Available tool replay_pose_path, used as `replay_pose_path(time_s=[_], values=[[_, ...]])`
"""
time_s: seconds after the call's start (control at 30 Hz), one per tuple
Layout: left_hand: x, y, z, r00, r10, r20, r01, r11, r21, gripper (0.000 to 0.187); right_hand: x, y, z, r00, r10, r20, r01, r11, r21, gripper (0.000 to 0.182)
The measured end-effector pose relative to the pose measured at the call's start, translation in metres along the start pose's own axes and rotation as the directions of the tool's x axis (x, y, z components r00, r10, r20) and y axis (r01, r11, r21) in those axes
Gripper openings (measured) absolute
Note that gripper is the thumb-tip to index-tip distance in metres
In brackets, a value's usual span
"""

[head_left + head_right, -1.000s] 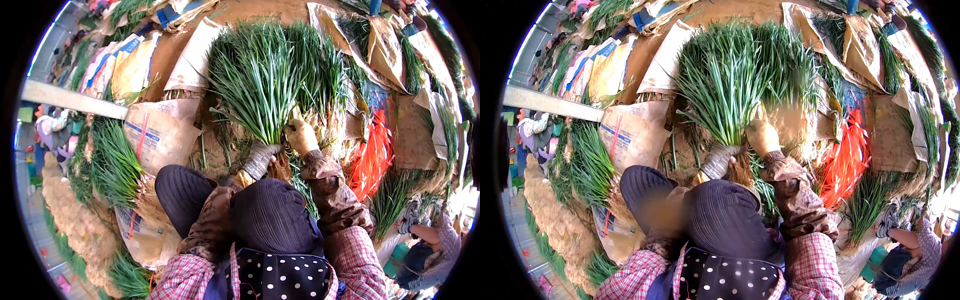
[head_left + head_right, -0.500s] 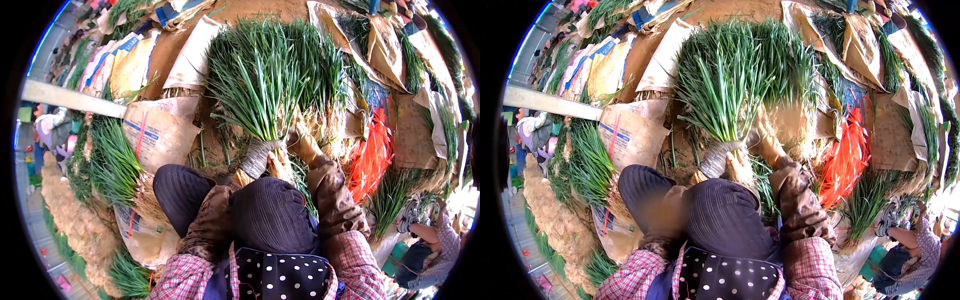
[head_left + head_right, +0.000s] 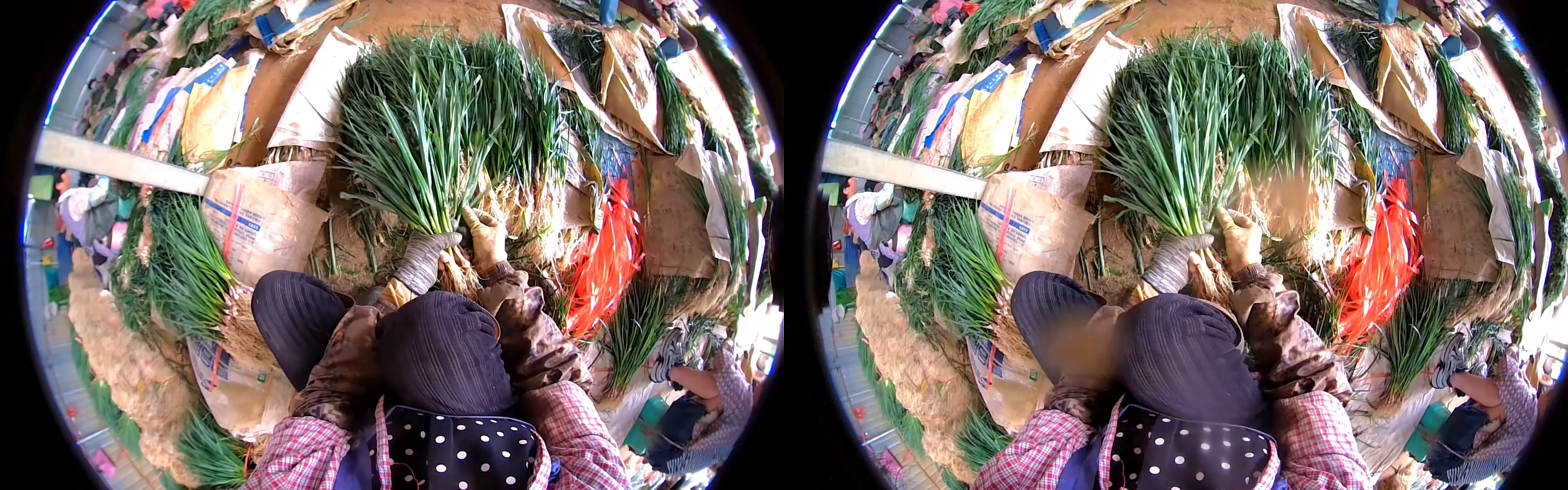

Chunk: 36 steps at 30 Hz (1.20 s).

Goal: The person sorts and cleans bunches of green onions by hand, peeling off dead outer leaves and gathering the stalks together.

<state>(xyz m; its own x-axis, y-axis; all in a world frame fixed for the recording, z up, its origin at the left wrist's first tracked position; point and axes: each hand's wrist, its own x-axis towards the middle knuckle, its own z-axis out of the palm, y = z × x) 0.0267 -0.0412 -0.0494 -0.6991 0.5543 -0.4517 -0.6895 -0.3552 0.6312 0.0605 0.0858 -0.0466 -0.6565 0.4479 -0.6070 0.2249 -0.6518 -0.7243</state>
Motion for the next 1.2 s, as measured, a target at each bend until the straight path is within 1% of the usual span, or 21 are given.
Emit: replay_pose_path(time_s=[0.1, 0.2, 0.23, 0.27, 0.3, 0.43, 0.5, 0.53, 0.6, 0.63, 0.77, 0.8, 0.83, 0.9, 0.97, 1.0, 1.03, 1.1, 1.13, 1.17, 1.2], values=[[-0.006, 0.006, 0.009, 0.997, 0.01, 0.083, -0.007, 0.999, -0.036, 0.024, 0.001, 0.007, -0.013, 0.99, 0.129, 0.054, -0.128, 0.992, -0.005, 0.024], [-0.012, 0.014, 0.013, 0.993, -0.032, 0.11, 0.03, 0.999, 0.02, 0.021, 0.005, 0.01, -0.016, 0.999, 0.034, 0.002, -0.033, 0.986, -0.164, 0.017], [-0.014, 0.018, 0.017, 0.993, 0.022, 0.113, -0.023, 1.0, 0.004, 0.024, 0.008, 0.011, -0.022, 1.0, 0.021, -0.006, -0.021, 0.976, -0.217, 0.015], [-0.015, 0.022, 0.021, 0.99, 0.079, 0.117, -0.078, 0.997, -0.011, 0.026, 0.013, 0.015, -0.028, 0.997, -0.067, -0.04, 0.035, 0.846, -0.532, 0.013], [-0.014, 0.026, 0.023, 0.983, 0.136, 0.119, -0.134, 0.991, -0.026, 0.03, 0.048, 0.056, -0.07, 0.989, -0.038, 0.143, 0.127, 0.722, -0.68, 0.022], [-0.005, 0.022, 0.007, 0.995, 0.073, 0.063, -0.069, 0.995, -0.066, 0.028, 0.021, 0.021, -0.052, 0.917, -0.25, 0.311, 0.391, 0.409, -0.825, 0.028], [0.0, 0.023, -0.008, 0.995, -0.095, 0.015, 0.096, 0.994, -0.056, 0.031, 0.01, 0.008, -0.046, 0.853, -0.32, 0.413, 0.489, 0.212, -0.846, 0.031], [0.004, 0.017, -0.014, 0.992, -0.119, -0.03, 0.117, 0.991, -0.059, 0.032, 0.03, 0.014, -0.047, 0.743, -0.537, 0.4, 0.554, 0.158, -0.817, 0.025], [0.01, 0.008, -0.025, 0.99, -0.112, -0.083, 0.11, 0.994, -0.03, 0.033, 0.046, -0.023, -0.007, 0.976, -0.2, 0.09, 0.161, 0.376, -0.913, 0.021], [0.009, 0.008, -0.024, 0.993, -0.083, -0.088, 0.084, 0.996, 0.001, 0.034, 0.055, -0.028, -0.003, 0.979, -0.143, 0.147, 0.178, 0.235, -0.955, 0.022], [0.005, 0.016, -0.019, 0.995, -0.077, -0.063, 0.079, 0.997, 0.02, 0.032, 0.028, -0.015, -0.01, 0.872, -0.393, 0.291, 0.45, 0.412, -0.792, 0.023], [0.002, 0.02, -0.018, 0.996, -0.079, -0.031, 0.08, 0.996, 0.036, 0.032, 0.018, -0.006, -0.015, 0.768, -0.474, 0.432, 0.533, 0.099, -0.84, 0.012], [0.001, 0.024, -0.014, 0.996, -0.086, 0.002, 0.086, 0.996, 0.027, 0.029, 0.023, 0.023, -0.033, 0.821, -0.443, 0.359, 0.323, -0.158, -0.933, 0.005], [0.0, 0.025, -0.009, 0.996, -0.079, 0.043, 0.08, 0.996, -0.027, 0.028, -0.004, 0.027, -0.055, 0.525, -0.394, 0.755, 0.638, -0.405, -0.655, 0.014], [-0.001, 0.021, -0.004, 0.998, -0.043, 0.05, 0.047, 0.995, -0.085, 0.031, -0.026, 0.034, -0.06, 0.564, -0.326, 0.759, 0.658, -0.378, -0.651, 0.022], [-0.001, 0.019, -0.003, 0.999, -0.023, 0.049, 0.028, 0.995, -0.098, 0.033, -0.029, 0.029, -0.063, 0.643, -0.283, 0.711, 0.699, -0.162, -0.697, 0.026], [0.002, 0.014, -0.008, 0.997, -0.059, 0.052, 0.062, 0.996, -0.071, 0.032, -0.033, 0.015, -0.058, 0.791, -0.144, 0.594, 0.583, -0.114, -0.804, 0.029], [0.011, -0.002, -0.025, 0.99, -0.13, 0.057, 0.131, 0.991, -0.013, 0.03, -0.014, 0.004, -0.057, 0.832, -0.137, 0.538, 0.54, 0.419, -0.73, 0.029], [0.001, 0.008, -0.009, 0.998, -0.04, 0.051, 0.04, 0.999, 0.004, 0.031, -0.016, -0.007, -0.037, 0.907, -0.09, 0.412, 0.293, 0.838, -0.461, 0.032], [0.002, 0.005, -0.011, 0.999, -0.01, 0.052, 0.008, 0.999, 0.032, 0.031, 0.017, -0.003, -0.039, 0.897, -0.144, 0.417, 0.348, 0.813, -0.467, 0.035], [0.004, 0.002, -0.015, 0.998, 0.02, 0.055, -0.023, 0.998, 0.061, 0.031, 0.016, -0.016, -0.021, 0.948, -0.03, 0.316, 0.137, 0.936, -0.325, 0.034]])
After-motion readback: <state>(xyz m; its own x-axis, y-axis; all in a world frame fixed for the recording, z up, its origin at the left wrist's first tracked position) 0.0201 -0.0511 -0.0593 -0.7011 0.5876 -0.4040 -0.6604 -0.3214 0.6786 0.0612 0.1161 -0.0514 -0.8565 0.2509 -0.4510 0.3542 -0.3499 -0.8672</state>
